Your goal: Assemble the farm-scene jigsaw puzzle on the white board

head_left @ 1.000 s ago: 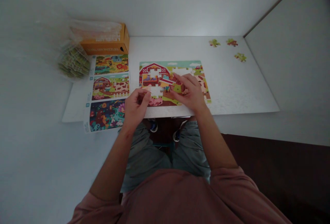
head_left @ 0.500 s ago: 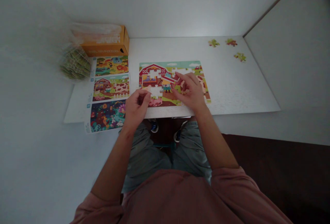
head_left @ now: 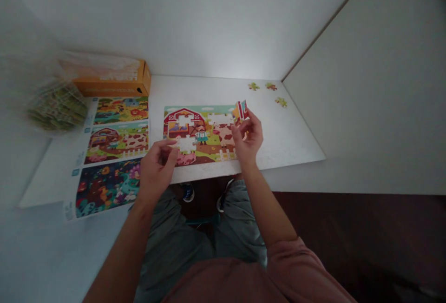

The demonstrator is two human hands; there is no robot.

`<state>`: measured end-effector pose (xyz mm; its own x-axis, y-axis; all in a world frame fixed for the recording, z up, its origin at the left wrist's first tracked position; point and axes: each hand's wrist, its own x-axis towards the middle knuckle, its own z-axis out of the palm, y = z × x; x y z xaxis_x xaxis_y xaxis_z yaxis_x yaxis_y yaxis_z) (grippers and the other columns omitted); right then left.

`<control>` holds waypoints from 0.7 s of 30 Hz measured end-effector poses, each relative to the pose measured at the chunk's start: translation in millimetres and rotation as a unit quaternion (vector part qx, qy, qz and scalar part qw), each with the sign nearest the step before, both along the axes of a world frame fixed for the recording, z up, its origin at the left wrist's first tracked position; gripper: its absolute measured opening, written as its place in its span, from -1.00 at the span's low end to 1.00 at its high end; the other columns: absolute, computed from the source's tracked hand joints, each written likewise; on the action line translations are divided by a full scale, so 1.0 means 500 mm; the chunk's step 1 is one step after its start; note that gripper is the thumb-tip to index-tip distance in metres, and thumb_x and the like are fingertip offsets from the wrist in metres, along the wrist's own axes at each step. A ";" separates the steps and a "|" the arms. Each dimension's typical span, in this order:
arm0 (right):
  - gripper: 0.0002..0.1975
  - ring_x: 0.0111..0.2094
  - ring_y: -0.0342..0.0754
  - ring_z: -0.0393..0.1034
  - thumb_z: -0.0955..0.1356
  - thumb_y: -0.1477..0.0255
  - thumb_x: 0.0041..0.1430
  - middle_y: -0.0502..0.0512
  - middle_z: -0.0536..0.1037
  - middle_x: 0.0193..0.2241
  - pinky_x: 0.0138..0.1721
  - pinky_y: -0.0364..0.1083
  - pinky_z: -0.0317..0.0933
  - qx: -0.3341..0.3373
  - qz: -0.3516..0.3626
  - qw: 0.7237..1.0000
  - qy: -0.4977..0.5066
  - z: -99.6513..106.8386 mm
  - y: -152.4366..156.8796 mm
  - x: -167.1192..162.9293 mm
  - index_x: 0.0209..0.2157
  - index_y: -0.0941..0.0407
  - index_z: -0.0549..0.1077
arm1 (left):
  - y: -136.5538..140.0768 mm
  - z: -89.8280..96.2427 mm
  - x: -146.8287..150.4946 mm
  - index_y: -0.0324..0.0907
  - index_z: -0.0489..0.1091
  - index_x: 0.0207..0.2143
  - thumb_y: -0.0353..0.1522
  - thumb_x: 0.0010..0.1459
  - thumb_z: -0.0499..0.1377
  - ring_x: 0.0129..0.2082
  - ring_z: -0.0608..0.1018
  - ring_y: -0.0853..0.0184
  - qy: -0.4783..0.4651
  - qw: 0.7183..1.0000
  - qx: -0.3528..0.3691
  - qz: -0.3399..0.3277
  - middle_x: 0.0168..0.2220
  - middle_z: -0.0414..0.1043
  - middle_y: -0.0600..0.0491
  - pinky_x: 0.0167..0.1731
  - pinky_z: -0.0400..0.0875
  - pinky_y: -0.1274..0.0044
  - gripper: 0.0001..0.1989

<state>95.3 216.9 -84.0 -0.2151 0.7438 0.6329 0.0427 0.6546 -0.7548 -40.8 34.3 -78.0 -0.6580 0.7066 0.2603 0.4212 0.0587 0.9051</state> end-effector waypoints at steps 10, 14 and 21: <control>-0.53 -0.53 -0.12 0.11 0.14 0.18 -0.09 -0.01 0.07 -0.57 -0.52 -0.09 0.09 0.020 -0.066 0.995 0.065 0.008 -0.003 0.000 -0.09 -0.04 0.00 | -0.006 0.012 0.002 0.01 0.08 -0.18 -0.29 -0.01 -0.06 -0.47 0.31 0.37 -0.026 0.999 0.008 0.038 -0.46 0.19 0.09 -0.48 0.26 0.46 -0.72; -0.53 -0.57 -0.16 0.07 0.14 0.16 -0.11 -0.03 0.06 -0.57 -0.57 -0.13 0.04 0.002 -0.068 0.994 0.087 0.008 0.009 0.016 -0.11 -0.01 0.03 | -0.014 0.032 0.006 -0.04 0.05 -0.18 -0.29 0.05 -0.17 -0.43 0.30 0.39 0.003 0.999 -0.005 0.042 -0.44 0.19 0.07 -0.38 0.24 0.46 -0.75; -0.61 -0.57 -0.16 0.05 0.08 0.20 0.00 0.05 0.14 -0.47 -0.61 -0.13 -0.06 -0.006 -0.046 0.999 -0.002 0.030 0.106 0.139 -0.11 0.02 0.00 | -0.014 0.039 0.015 -0.07 0.11 -0.23 -0.25 0.02 -0.15 -0.48 0.31 0.40 0.058 0.995 -0.076 -0.003 -0.44 0.22 0.08 -0.48 0.24 0.51 -0.76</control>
